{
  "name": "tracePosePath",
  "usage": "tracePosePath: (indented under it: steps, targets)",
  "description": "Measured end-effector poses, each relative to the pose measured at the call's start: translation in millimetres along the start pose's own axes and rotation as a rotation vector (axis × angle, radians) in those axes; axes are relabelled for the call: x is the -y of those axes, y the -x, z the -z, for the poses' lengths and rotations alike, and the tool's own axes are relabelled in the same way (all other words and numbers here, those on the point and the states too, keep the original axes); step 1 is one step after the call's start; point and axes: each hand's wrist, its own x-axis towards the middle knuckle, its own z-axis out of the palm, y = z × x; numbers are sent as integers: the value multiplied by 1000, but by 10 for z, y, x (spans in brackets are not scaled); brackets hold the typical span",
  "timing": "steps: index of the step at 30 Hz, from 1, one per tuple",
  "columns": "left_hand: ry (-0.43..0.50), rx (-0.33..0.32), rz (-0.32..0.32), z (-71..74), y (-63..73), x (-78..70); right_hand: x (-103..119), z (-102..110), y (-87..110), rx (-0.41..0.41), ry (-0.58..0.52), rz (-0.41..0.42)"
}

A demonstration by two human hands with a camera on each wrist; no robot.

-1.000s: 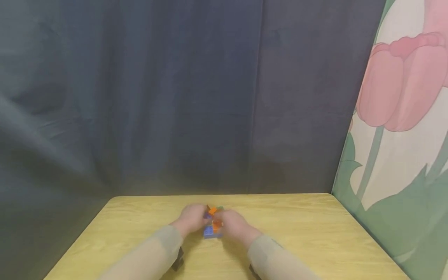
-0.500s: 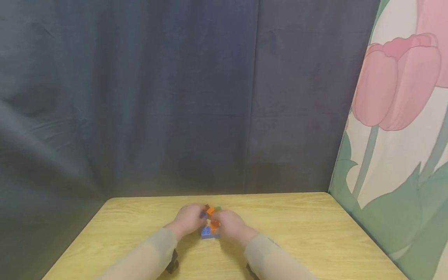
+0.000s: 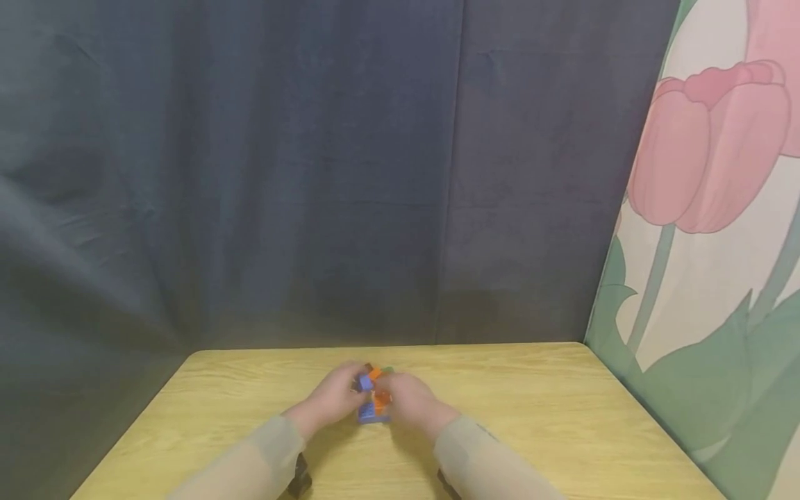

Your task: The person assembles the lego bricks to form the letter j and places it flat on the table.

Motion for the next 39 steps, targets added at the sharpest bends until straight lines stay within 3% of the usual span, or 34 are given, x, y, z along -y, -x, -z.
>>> tracePosePath:
  steps: [5, 9, 17, 25, 32, 39]
  targets:
    - [264, 54, 22, -22, 92, 65, 18, 14, 15, 16, -17, -22]
    - [346, 79, 11, -1, 140, 107, 17, 16, 16, 19, -27, -31]
    - [325, 82, -11, 57, 142, 197, 18, 59, 9, 0, -29, -25]
    - [355, 55, 9, 52, 163, 225, -3, 37, -7, 20, -35, -48]
    - [228, 101, -14, 30, 199, 223, 6, 19, -4, 22, -36, -48]
    - [124, 140, 8, 48, 229, 186, 17, 19, -4, 23, -26, -44]
